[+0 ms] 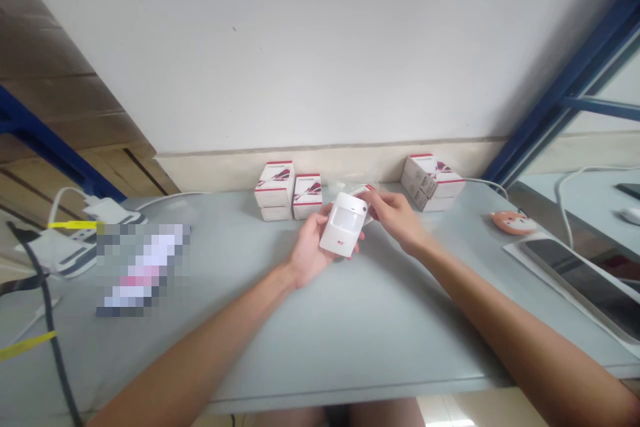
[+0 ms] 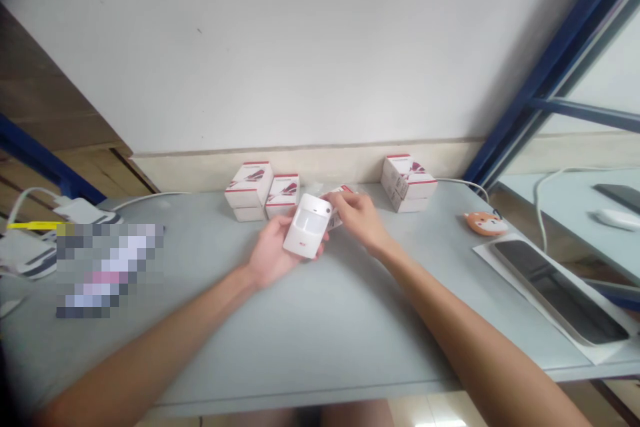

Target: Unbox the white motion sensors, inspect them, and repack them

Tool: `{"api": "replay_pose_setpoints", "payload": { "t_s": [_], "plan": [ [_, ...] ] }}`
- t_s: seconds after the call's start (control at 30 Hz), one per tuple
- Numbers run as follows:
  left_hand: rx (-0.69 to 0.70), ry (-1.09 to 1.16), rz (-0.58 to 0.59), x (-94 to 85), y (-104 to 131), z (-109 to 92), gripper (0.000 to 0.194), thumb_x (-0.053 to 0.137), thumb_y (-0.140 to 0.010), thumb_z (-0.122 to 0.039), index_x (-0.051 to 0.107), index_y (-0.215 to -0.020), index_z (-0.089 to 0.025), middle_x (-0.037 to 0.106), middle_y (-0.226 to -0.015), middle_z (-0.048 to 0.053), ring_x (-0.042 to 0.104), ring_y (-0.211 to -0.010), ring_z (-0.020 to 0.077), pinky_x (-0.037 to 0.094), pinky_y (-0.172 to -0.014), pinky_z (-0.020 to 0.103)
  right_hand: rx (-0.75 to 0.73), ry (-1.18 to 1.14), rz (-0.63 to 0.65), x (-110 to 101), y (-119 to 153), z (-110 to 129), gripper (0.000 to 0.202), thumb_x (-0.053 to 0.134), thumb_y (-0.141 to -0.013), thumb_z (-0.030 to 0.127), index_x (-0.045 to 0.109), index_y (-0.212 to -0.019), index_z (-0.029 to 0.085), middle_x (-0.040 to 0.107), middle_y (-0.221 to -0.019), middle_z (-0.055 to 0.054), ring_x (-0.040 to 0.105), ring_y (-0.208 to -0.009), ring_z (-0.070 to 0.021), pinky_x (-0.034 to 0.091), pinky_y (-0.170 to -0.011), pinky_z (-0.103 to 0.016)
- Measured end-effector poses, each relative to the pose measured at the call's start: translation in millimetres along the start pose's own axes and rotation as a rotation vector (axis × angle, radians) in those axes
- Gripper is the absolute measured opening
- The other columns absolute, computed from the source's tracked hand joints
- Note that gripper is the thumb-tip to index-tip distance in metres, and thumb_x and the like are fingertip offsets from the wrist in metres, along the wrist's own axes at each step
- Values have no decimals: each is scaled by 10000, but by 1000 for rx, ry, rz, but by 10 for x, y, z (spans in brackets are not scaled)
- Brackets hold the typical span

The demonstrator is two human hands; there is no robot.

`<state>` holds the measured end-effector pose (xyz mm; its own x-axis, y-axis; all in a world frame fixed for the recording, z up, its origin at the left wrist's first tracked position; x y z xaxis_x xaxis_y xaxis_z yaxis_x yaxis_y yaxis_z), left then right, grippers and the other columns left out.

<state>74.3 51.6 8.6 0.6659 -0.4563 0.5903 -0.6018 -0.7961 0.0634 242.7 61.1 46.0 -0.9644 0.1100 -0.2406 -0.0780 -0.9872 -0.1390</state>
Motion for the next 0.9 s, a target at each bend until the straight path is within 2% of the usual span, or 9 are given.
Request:
{"api": "replay_pose_setpoints", "payload": {
  "t_s": [0.1,0.2,0.37,0.6,0.77,0.9],
  "plan": [
    [-92,13,60,-29,-34,45,457,490,-885,-399,611,-1258,-165,767,-961,156,709,-731,295,488,-675,384,-22,-4,-96,-48,-10,-14,340,596,-909,470,835,-872,230,664,-768,-17,552,-706,-172,437,-678,-302],
    [-194,-1,147,-48,-47,84,467,481,-847,-414,665,-1157,-118,758,-917,181,697,-739,304,497,-677,393,-63,-20,-192,-141,-45,-38,348,610,-892,489,846,-911,234,662,-794,-24,498,-654,-159,389,-597,-299],
    [-263,3,157,-78,-38,110,522,496,-809,-400,638,-1222,-114,755,-926,194,701,-753,328,499,-654,395,-65,-90,-319,-317,-112,-55,323,628,-876,484,846,-895,246,642,-762,-32,464,-620,-150,374,-567,-301],
    [-227,0,103,-71,-15,103,567,512,-782,-328,586,-1322,-172,751,-949,146,711,-763,333,516,-599,386,-76,-143,-402,-419,-157,-91,280,630,-873,448,833,-829,260,579,-749,-20,408,-586,-135,306,-519,-296],
    [-213,-110,90,-63,10,110,599,493,-792,-366,596,-1326,-115,756,-855,172,697,-683,322,503,-568,372,-108,-172,-441,-471,-169,-83,266,641,-877,437,822,-806,255,552,-735,-20,417,-592,-133,315,-514,-298],
    [-173,-154,76,-70,12,95,647,475,-805,-373,525,-1409,-146,768,-868,153,713,-667,316,502,-553,357,-100,-186,-463,-503,-178,-81,260,655,-868,439,812,-807,242,556,-733,-21,408,-565,-120,310,-466,-280]
  ]
}}
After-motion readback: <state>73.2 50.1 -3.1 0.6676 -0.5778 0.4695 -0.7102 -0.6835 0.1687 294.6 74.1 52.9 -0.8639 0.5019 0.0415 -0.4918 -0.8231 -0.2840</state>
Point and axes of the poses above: each hand's wrist, its own y-axis away from the middle knuckle, its own x-axis out of the palm, z = x × y, the point moved 5 cm from there along -y, towards the middle knuckle
